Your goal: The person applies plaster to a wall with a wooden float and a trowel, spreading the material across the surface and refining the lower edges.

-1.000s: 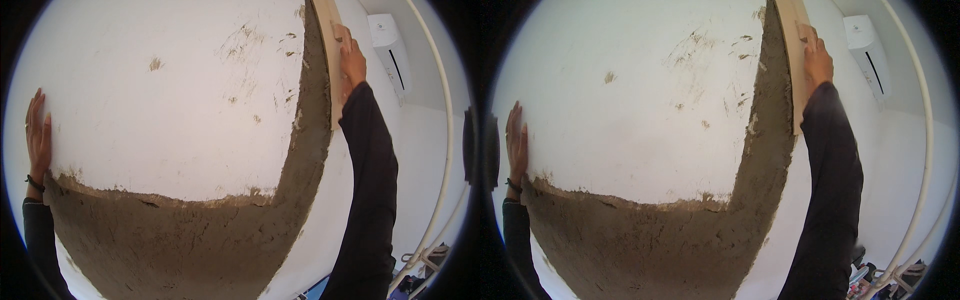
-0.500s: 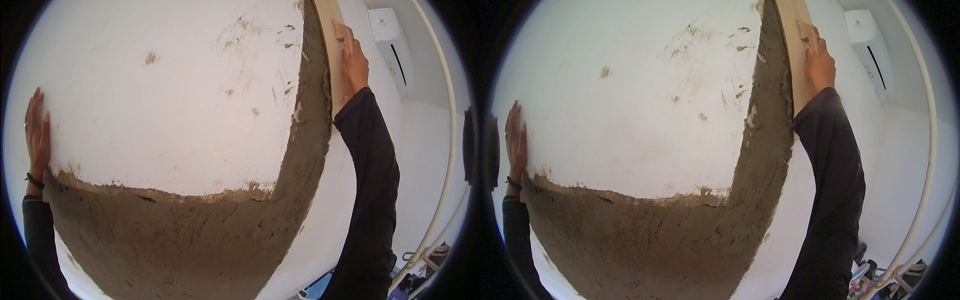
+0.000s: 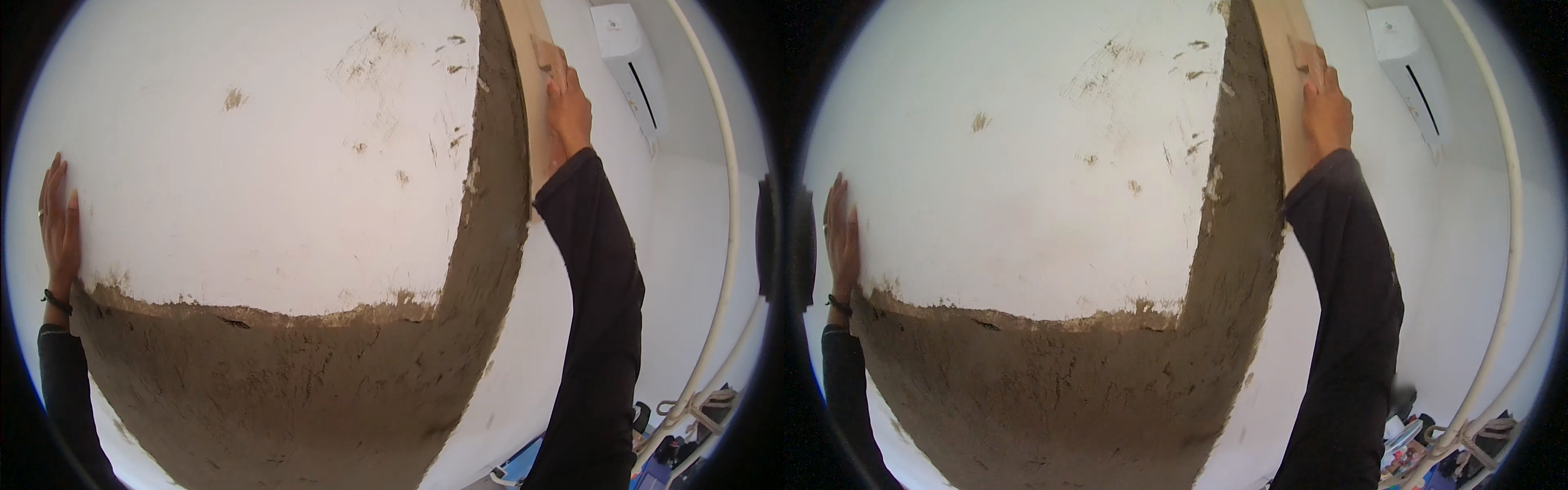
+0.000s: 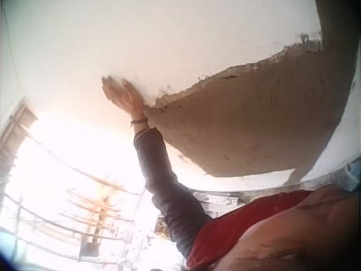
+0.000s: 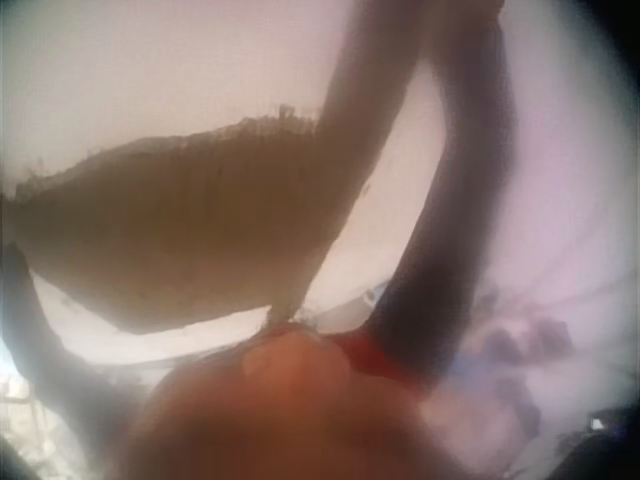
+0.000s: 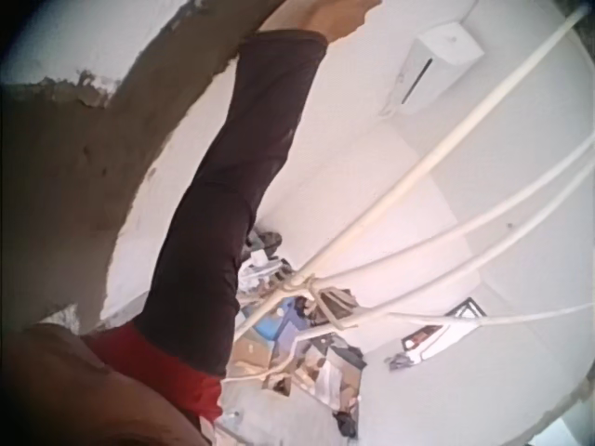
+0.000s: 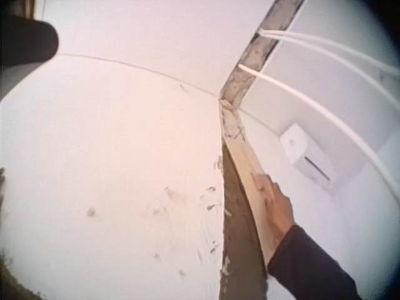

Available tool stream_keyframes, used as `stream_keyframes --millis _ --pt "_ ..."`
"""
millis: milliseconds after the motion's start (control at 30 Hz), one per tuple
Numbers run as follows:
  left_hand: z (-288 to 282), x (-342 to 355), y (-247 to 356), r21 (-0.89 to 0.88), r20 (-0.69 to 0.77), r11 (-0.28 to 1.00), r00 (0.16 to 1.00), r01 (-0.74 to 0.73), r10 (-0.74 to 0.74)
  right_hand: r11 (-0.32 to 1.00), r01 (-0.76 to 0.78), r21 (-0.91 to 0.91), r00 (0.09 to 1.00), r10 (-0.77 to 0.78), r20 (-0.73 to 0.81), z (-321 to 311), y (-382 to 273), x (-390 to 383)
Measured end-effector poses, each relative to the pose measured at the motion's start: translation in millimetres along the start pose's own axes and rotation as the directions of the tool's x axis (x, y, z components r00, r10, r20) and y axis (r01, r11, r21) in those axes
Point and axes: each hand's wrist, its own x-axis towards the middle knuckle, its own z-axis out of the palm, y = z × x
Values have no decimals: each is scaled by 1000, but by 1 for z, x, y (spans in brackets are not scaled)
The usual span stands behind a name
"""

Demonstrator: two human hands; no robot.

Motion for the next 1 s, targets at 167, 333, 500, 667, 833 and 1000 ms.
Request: stream_keyframes --millis 167,333,500,667,833,1000 --pt "-12 3 -12 4 -4 998 998 -60 60 997 -12 81 995 4 98 -19 -27 -76" --pt "-13 5 -7 14 -24 999 999 -35 35 989 -56 136 995 45 87 -23 -4 -118" --pt "4 -1 5 -15 -21 1000 1000 -16 16 998 52 -20 999 -52 -12 -3 -5 -22" --pt "-8 1 -13 23 -38 998 997 -62 63 996 -65 55 992 58 109 -24 -49 -98" --pt "-7 5 -13 -16 -45 998 997 -56 55 995 -58 81 996 52 72 -28 -30 -132" --pt "3 1 -5 -4 -66 996 994 -85 84 995 -93 -46 995 95 39 -16 -26 -52"
